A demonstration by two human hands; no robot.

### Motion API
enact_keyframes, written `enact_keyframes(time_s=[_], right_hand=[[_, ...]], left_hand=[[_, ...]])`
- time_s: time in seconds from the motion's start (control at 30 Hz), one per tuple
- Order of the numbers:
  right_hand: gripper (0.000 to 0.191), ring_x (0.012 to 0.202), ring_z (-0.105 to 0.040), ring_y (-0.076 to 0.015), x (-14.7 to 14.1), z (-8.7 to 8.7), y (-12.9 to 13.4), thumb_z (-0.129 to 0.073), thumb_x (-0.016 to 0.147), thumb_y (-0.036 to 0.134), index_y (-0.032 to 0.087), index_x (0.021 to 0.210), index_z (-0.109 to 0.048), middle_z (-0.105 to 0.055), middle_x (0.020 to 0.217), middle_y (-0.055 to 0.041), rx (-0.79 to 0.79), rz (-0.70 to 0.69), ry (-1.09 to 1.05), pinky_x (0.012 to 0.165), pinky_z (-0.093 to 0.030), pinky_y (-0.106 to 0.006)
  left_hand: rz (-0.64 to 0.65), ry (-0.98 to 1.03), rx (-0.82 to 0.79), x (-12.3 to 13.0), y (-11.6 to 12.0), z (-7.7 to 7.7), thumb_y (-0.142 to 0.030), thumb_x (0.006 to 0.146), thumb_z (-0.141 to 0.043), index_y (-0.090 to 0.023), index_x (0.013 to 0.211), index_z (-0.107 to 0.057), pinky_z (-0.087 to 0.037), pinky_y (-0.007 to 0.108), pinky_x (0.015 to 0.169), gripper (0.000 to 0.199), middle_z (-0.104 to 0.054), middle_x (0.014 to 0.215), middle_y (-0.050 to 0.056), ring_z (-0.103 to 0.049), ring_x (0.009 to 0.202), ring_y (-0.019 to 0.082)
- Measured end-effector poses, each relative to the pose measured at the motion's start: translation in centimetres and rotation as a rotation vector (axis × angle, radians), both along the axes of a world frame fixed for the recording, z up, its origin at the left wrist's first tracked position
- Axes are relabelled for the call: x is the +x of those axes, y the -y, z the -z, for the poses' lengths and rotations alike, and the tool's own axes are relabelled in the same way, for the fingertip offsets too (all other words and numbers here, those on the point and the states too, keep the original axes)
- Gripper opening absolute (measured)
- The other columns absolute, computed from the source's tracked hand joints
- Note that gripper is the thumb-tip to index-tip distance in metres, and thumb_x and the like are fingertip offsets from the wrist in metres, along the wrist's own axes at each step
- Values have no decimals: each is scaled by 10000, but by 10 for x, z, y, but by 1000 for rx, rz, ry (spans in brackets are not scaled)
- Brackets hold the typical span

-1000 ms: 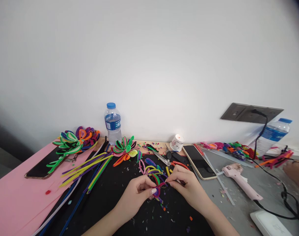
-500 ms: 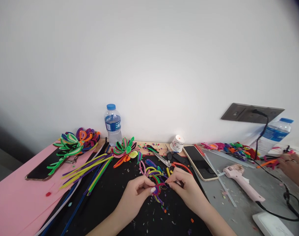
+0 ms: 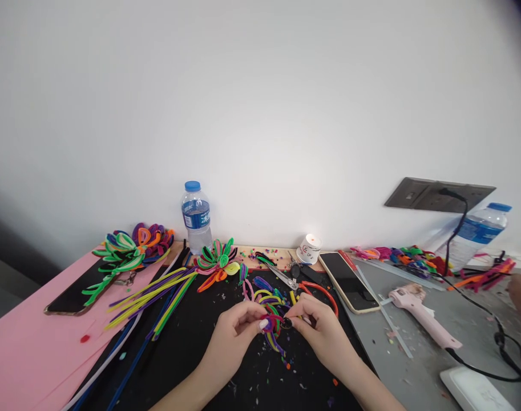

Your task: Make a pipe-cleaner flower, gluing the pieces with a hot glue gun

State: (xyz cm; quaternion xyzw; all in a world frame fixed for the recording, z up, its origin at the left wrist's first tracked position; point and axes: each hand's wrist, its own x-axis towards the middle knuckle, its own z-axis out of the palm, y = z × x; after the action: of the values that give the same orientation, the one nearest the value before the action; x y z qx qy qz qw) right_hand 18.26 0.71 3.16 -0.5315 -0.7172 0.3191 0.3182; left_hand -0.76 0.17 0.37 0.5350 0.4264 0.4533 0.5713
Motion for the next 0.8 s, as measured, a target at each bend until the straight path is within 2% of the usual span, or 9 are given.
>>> enact_keyframes(time_s=[0.17, 0.4, 0.8], right_hand=[[148, 595, -438, -131, -5, 0, 2, -538, 761, 100, 182, 658, -607, -430, 631, 30, -2, 14, -28, 542, -321, -237], [155, 590, -437, -132, -9, 5, 7, -533, 766, 102, 188, 673, -623, -432, 627, 28, 22, 17, -50, 540, -322, -237], [164, 593, -433, -126, -14, 5, 11, -527, 784, 100, 185, 670, -608, -440, 634, 26, 46, 10, -66, 535, -316, -230]], left_hand=[[-13, 30, -7, 0, 0, 3, -222, 748, -598, -180, 864, -623, -471, 291, 722, 125, -635, 800, 31, -588, 779, 192], [0, -11, 54, -1, -1, -1, -224, 779, -551, -184, 849, -652, -464, 292, 723, 129, -614, 827, 42, -576, 799, 203], [-17, 11, 44, 0, 1, -4, -203, 779, -553, -191, 807, -626, -442, 242, 680, 79, -572, 769, 4, -546, 724, 154]])
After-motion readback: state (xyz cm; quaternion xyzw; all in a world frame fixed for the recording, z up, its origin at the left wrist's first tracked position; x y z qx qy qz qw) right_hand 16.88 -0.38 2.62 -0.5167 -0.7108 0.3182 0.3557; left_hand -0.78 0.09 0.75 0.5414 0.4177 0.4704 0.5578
